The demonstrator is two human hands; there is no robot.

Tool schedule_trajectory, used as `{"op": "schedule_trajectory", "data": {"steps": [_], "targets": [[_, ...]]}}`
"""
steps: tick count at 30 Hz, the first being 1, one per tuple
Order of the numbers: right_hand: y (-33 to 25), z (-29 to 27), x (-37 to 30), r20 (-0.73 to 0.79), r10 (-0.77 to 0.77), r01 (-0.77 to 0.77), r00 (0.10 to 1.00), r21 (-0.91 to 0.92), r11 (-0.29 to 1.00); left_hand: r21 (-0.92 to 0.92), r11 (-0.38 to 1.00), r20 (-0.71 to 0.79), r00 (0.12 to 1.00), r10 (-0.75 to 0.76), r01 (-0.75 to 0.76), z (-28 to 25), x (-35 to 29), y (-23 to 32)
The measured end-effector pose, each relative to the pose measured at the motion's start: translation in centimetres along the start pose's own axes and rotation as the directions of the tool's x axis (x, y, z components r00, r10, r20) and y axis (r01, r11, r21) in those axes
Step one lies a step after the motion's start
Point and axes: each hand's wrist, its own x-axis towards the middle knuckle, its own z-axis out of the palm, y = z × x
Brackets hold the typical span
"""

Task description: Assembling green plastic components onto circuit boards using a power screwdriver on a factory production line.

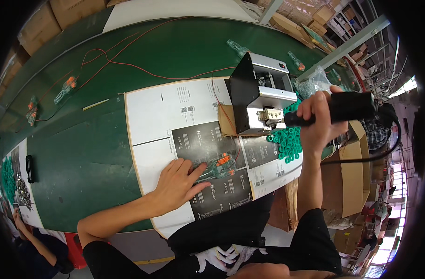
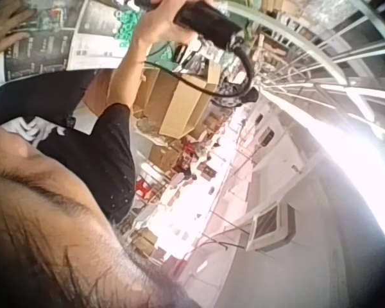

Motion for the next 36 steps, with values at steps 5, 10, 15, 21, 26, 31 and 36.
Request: {"op": "schedule_trajectory", "data": {"steps": [5,10,15,21,26,31,36], "targets": [[1.0,0.3,0.8,0.068,0.097,-0.089,0.993,-0.116,0.989,-0.085,0.996,-0.065,0.998,0.008,-0.014,0.5,0.1,-0.7],[-0.9,0.2,-2.1,0.125,0.238,-0.233,0.963,-0.048,0.971,-0.097,0.995,-0.074,0.997,-0.023,0.015,0.8,0.1,-1.0],[-2.7,2.1,-9.2,0.386,0.166,-0.274,0.908,0.245,0.93,-0.179,0.984,-0.069,0.997,-0.016,0.003,0.6,0.0,-1.4],[-1.5,4.4,-10.8,0.585,0.164,-0.203,0.794,0.002,0.979,-0.195,0.98,-0.015,0.999,-0.03,0.026,0.3,-0.2,-1.5],[-1.2,4.4,-11.0,0.518,0.25,-0.364,0.818,0.129,0.923,-0.197,0.98,-0.08,0.997,-0.009,-0.007,0.5,-0.4,-1.9],[-0.1,5.1,-11.6,0.544,0.315,-0.369,0.778,-0.011,0.929,-0.192,0.981,-0.036,0.999,-0.018,0.011,0.1,-0.5,-1.9],[-0.3,6.2,-11.2,0.662,0.241,-0.207,0.71,-0.131,0.969,-0.18,0.984,-0.043,0.999,-0.014,0.006,0.0,-0.7,-2.0]]}}
